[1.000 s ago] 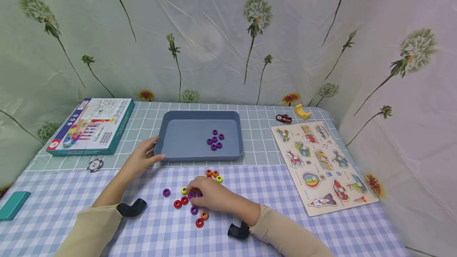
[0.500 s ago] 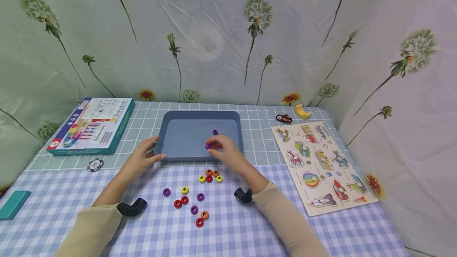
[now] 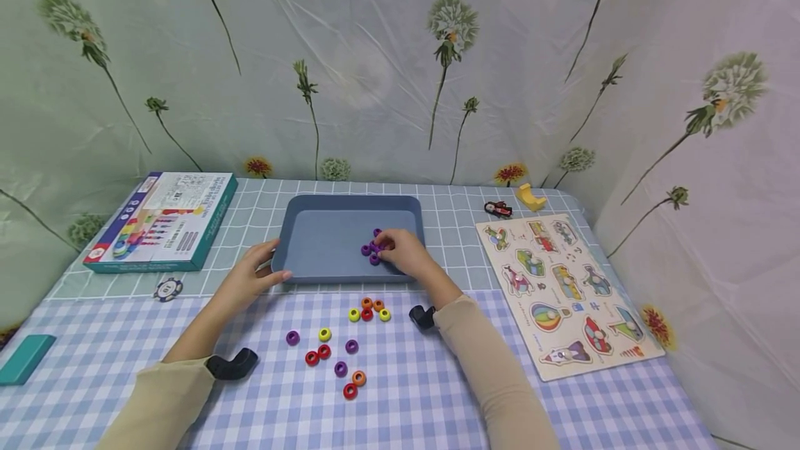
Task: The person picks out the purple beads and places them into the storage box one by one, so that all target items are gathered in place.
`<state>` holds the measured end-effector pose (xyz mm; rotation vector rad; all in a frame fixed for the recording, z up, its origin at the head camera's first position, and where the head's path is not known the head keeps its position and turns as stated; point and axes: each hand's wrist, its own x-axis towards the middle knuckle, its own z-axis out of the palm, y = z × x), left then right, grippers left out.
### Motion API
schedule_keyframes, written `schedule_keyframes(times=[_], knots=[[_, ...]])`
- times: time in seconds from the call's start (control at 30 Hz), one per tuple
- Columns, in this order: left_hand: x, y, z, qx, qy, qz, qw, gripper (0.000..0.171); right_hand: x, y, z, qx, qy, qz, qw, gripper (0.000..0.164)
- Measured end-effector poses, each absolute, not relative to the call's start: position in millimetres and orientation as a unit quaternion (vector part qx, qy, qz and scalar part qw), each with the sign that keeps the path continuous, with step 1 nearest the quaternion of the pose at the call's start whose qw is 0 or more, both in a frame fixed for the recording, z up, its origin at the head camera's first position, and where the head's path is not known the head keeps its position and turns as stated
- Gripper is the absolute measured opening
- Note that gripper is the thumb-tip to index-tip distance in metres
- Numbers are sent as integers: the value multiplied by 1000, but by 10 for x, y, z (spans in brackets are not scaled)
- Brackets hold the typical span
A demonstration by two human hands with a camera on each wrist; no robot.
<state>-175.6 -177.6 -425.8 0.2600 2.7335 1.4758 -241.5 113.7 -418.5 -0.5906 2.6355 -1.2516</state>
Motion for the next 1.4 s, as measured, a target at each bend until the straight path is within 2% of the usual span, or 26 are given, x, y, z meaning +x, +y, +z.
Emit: schedule_keyframes(times=[0.13,0.3,0.57,0.67,0.8,1.07,1.2,1.4], knots=[[-1754,-1774,-4258,80,877,474,11,79,-2394,1113,-4150,-179,889,-411,94,17],[-1755,-1772,-4256,83,876,474,14,78,-2299,1104,-4078,-176,885,-424,71,27],[-1754,-1767,-4253,80,877,473,13,76,-1934,1125,-3892,-276,824,-493,37,36],[-1752,-1767,-4248,79,878,471,17,76,-1696,1110,-3780,-322,807,-493,53,37],[-1751,-1766,-4246,76,879,470,18,75,-1395,1075,-3728,-362,789,-485,104,35],[-1745,-1765,-4244,71,880,469,23,75,-1249,1071,-4164,-385,780,-453,198,35],[-1745,-1762,-4248,70,880,469,24,76,-1231,1078,-4261,-398,798,-401,207,31],[-1743,-1760,-4246,70,881,468,25,75,-1217,1053,-4326,-439,818,-331,171,22]])
